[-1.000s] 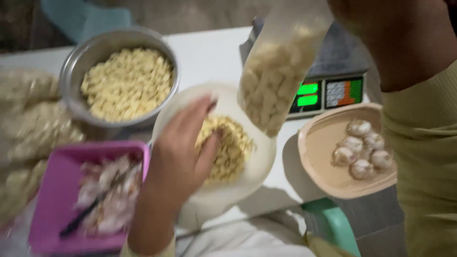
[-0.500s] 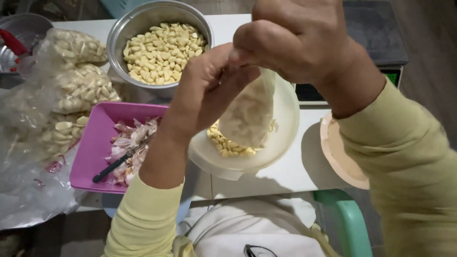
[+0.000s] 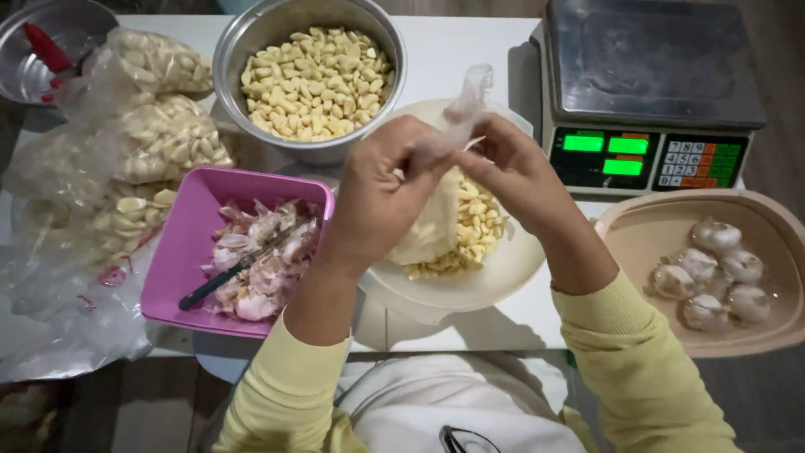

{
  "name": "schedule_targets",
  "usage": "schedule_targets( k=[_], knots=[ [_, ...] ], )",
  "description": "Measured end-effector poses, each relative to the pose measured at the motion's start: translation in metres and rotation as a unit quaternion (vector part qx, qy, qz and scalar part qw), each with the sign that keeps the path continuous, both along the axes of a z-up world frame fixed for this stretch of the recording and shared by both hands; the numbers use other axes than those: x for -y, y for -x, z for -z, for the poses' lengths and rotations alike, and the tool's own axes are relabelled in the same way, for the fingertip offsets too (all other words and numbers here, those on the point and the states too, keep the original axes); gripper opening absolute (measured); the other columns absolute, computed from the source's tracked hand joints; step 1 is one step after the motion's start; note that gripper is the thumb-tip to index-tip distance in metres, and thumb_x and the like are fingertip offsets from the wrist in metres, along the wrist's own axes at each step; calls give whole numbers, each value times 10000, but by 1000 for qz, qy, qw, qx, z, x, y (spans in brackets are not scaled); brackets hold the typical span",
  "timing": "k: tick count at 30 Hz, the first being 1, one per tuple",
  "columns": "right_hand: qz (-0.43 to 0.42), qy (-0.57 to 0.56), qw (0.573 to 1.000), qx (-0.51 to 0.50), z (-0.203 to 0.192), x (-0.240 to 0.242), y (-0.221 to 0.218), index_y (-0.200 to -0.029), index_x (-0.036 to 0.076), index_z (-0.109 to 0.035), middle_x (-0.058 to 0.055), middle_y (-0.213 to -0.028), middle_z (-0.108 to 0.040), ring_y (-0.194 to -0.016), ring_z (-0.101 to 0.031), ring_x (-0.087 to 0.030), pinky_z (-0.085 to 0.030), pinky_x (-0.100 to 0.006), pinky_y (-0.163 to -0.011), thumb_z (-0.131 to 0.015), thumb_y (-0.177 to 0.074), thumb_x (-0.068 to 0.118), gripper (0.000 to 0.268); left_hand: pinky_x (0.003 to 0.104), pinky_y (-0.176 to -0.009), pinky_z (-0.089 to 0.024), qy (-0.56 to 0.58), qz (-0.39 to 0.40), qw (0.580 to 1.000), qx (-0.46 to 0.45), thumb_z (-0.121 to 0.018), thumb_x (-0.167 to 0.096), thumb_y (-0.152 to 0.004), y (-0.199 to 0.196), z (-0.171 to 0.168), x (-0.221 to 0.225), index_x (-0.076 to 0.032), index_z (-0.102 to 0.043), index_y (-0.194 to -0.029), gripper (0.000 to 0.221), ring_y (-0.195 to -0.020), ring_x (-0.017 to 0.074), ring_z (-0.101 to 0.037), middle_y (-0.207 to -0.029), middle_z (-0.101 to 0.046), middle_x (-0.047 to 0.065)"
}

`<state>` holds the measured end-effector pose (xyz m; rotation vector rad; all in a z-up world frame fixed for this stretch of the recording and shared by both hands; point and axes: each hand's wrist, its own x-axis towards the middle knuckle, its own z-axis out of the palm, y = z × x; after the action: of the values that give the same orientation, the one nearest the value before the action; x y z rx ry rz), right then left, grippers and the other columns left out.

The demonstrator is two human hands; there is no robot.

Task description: The person places garlic cloves into small plastic bags, weighs the bags on a digital scale, and ties the bags closed by hand.

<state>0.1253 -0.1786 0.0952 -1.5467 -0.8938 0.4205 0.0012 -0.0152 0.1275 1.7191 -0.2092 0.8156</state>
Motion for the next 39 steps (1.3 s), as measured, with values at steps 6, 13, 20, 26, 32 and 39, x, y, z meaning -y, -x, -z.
schedule_targets(
  k=[6,13,20,26,32,39],
  knots=[
    [0,-118,992,50,13,-5,-7,-1023,19,-689,-41,-940,-628,-888,-587,-129,-508,-307,-810,-786,-960,62,123,365,-760,-557,-10,2,999,52,-726,-229,-1018,9,-8,4,-148,-730,-998,84,-767,260,-677,-850,-670,67],
    [89,-149,985,-16,-2,5,16,-985,81,-598,15,-856,-558,-761,-492,-56,-437,-206,-697,-683,-1095,136,150,335,-796,-517,-40,21,999,-24,-742,-232,-999,34,-11,-16,-92,-666,-1010,160,-873,205,-630,-933,-630,69],
    [90,-136,986,8,-26,3,34,-1016,129,-611,47,-916,-626,-768,-499,-35,-435,-181,-745,-725,-1057,249,170,258,-714,-588,-43,10,975,-218,-743,-557,-832,49,-28,-18,-165,-563,-1388,704,-1183,149,-661,-1267,-677,24],
    [48,-133,989,33,-29,4,40,-1052,72,-678,-44,-1016,-718,-934,-675,-71,-575,-203,-840,-739,-1048,158,105,387,-783,-558,-173,-16,977,-125,-752,44,-858,22,-5,-6,16,-685,-1166,316,-944,290,-701,-1086,-712,151],
    [-167,-65,980,85,-29,7,7,-1569,0,-379,-163,-1565,-499,-1424,-544,-247,-478,-402,-1231,-836,-755,464,1042,385,-700,-471,-201,73,976,-32,-568,87,-863,11,-14,-13,-30,-604,-915,132,-802,251,-600,-878,-587,105],
    [-225,125,963,78,-1,-22,12,-1016,104,-732,-38,-1022,-738,-1008,-714,-156,-639,-315,-819,-918,-792,229,317,371,-653,-427,-284,46,957,-20,-732,-10,-919,3,-33,-11,-47,-614,-940,125,-744,234,-559,-873,-577,91]
  ],
)
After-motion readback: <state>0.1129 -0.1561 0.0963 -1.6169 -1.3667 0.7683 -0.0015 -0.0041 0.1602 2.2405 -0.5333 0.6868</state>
